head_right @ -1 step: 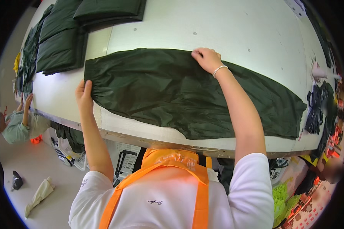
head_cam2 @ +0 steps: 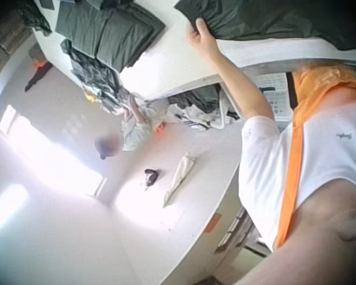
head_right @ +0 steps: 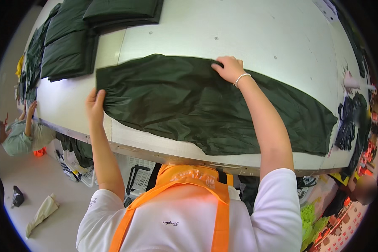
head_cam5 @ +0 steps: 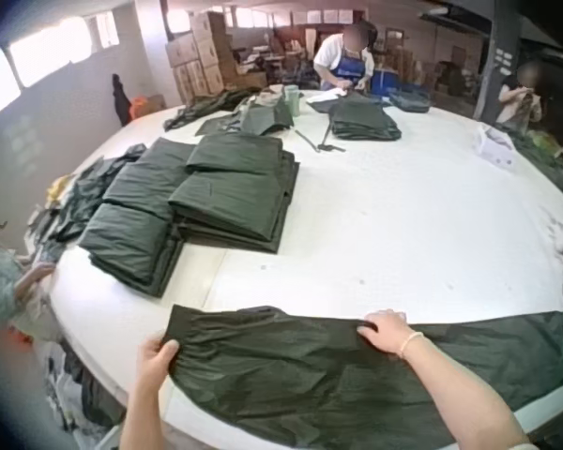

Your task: The person repeatedly unfolds dark green trousers on a white table, smooths them, folds them into a compact rectangle, and places them on a growing stack. The process is repeated for multiple items throughout the clip.

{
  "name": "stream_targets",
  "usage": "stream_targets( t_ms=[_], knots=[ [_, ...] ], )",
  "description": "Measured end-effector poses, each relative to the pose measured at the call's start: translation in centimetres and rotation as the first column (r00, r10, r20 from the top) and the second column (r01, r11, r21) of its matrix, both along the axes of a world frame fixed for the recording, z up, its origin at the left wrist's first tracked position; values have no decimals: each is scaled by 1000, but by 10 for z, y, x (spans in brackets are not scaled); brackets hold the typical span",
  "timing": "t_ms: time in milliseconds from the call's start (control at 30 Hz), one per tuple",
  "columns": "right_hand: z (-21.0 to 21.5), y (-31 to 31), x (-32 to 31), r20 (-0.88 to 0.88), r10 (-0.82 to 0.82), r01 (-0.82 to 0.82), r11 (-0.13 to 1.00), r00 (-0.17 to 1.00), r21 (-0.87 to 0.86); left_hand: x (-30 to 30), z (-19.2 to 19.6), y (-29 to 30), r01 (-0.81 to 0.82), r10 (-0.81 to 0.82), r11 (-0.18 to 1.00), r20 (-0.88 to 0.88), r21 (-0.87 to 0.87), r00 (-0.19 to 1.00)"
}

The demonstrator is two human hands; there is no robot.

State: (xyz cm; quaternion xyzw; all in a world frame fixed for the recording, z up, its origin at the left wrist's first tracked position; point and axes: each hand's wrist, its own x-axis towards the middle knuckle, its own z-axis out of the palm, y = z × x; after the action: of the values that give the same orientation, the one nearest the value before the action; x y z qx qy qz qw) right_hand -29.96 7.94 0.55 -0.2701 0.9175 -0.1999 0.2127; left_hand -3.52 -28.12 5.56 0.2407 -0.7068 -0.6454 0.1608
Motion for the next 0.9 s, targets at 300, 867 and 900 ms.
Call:
stream_targets(
  t_ms=[300,867,900],
  knots=[
    [-25,-1,17,-52,-50,51,998,997,28,-53,2,97,109,80,331,143,-937,986],
    [6,221,111,-219,-355,243,878,909,-412,-128,-30,318,654,-539,181,482,-735,691],
    [9,251,87,-293,-455,290,837,841,-465,-120,-21,370,762,-644,144,525,-631,557]
  ],
)
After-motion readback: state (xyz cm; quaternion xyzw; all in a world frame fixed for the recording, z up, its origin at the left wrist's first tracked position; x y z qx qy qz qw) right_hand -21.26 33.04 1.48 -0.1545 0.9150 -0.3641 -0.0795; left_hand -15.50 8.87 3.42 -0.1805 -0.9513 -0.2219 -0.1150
